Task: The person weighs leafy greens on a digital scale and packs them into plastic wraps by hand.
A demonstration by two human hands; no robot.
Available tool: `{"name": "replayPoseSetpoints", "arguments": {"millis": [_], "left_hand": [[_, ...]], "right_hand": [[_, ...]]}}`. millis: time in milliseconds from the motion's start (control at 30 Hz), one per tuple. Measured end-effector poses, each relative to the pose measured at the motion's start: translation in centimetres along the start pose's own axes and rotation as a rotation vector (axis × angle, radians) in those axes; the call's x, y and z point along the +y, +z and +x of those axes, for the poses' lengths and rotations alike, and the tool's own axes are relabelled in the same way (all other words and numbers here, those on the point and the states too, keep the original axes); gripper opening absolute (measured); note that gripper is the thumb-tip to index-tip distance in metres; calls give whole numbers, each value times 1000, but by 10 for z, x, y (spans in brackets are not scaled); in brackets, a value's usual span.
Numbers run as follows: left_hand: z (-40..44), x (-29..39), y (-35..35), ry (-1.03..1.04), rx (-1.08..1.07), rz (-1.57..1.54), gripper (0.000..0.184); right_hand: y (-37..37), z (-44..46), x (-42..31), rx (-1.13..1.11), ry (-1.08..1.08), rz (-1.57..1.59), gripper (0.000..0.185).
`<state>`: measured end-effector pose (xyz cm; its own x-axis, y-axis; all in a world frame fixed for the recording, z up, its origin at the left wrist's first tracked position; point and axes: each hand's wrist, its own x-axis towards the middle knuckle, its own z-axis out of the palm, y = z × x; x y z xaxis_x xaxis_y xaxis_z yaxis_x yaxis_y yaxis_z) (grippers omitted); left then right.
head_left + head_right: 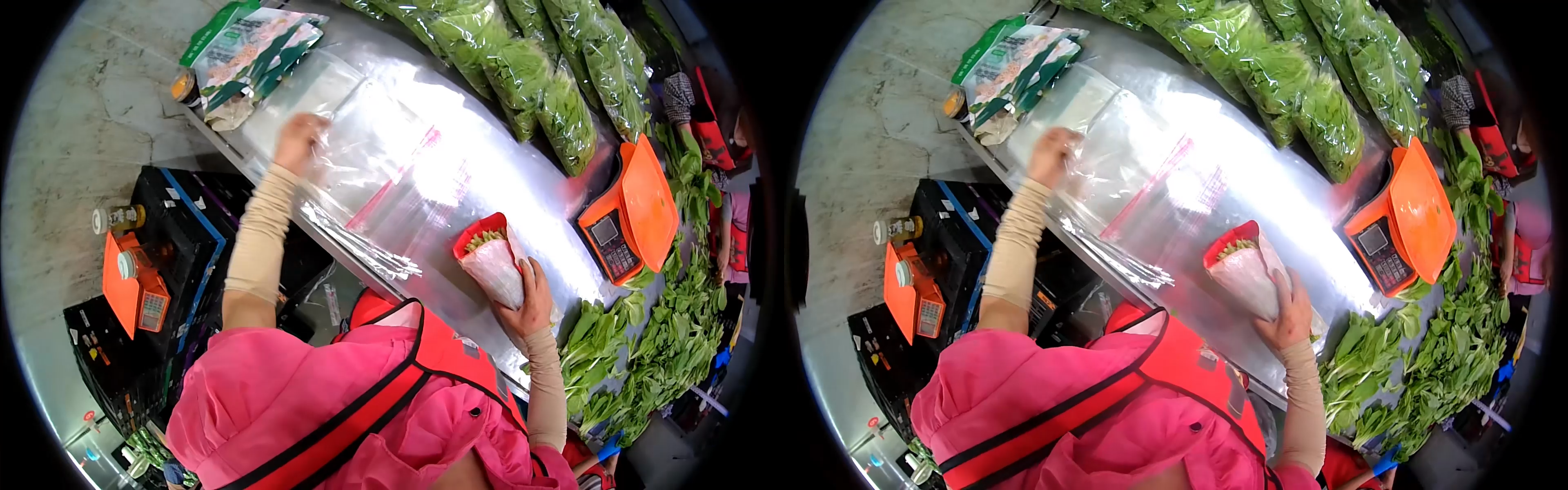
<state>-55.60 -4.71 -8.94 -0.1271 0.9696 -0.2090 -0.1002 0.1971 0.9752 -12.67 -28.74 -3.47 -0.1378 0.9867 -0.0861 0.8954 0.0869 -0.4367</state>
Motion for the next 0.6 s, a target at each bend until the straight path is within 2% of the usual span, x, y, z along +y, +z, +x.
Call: {"name": "replayPoseSetpoints", "arguments": {"millis": [33,100,133,200,233,267,300,367,433,533,600], "left_hand": [[34,-4,-55,-36,-219,-149,11],[35,34,-61,170,199,-134,11],[26,54,-55,179,194,-137,11],[5,85,-31,407,194,108,13],[-7,84,-11,666,113,283,13],[-15,73,-1,604,65,422,14],[-28,59,15,591,65,462,16],[-73,51,58,566,20,659,18],[-116,40,95,619,-64,722,19],[-157,-1,135,603,-179,727,14],[-175,-23,151,684,-245,721,11]], "right_hand": [[-1,0,-1,6,-2,-2,86],[-4,1,-2,19,-19,9,84],[-4,0,0,30,-20,7,84],[0,3,10,54,-41,86,83],[2,6,17,77,-55,169,83],[2,7,23,97,-71,251,83],[-1,6,21,82,58,292,85],[-12,3,21,118,68,385,86],[-37,-14,11,134,85,506,88],[-68,-26,-26,167,-39,590,81],[-78,-24,-54,82,-167,622,74]]}}
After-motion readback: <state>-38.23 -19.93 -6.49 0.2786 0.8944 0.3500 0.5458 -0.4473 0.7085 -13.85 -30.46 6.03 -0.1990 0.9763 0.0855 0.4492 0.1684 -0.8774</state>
